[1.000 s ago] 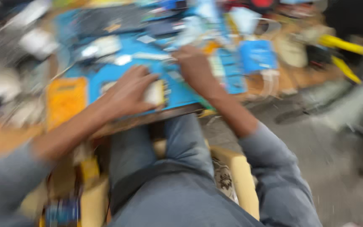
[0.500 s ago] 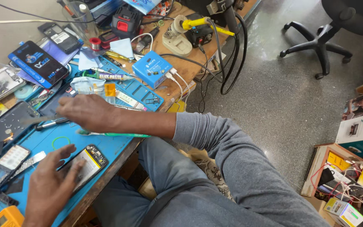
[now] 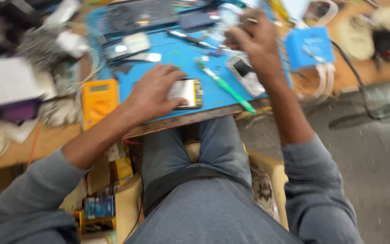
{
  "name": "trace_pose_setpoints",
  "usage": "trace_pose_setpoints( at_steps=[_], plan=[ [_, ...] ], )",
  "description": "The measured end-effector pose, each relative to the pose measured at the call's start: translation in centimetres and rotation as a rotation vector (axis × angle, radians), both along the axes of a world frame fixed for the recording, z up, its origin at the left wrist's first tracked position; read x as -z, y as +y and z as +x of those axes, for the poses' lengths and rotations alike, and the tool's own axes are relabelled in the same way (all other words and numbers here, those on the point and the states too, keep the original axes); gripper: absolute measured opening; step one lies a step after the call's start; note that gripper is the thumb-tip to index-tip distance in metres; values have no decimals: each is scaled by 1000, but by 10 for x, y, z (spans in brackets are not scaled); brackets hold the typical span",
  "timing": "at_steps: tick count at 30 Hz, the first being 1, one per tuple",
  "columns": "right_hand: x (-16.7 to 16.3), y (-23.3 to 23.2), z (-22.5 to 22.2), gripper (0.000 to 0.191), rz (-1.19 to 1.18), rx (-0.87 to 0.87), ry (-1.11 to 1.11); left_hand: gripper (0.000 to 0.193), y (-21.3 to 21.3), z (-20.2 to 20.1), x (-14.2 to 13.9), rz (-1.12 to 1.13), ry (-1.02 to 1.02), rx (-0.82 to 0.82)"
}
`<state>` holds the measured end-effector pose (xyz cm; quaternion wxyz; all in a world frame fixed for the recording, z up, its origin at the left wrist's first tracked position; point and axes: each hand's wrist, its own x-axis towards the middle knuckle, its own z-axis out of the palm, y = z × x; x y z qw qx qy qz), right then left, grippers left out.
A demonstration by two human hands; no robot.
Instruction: The person repeatedly plugs and unplugs a charging cable into a smartphone, then opens the device to access the battery. They use a multimeter to test the battery terminals and a screwdriver to adjust internal components. The person continues to test the phone by connecting the charger and inspecting the internal battery connection.
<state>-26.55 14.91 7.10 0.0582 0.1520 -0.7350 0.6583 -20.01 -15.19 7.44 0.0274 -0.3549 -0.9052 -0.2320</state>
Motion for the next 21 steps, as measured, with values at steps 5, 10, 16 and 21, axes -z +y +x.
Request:
trace_pose_setpoints(
  at_steps=[5,10,16,21],
  plan=[
    [-24,-36,49,25,5,-1,-20,63,-8,6,-12,36,-35,27],
    [9,-78,89,23,49,59,40,66,-16,4,-9,-4,-42,47],
    [26,-89,92,21,180,149,140,64,-21,1,-3,-22,29,54],
    [27,-94,92,22,195,152,151,64,-24,1,-1,-24,56,54]
  ],
)
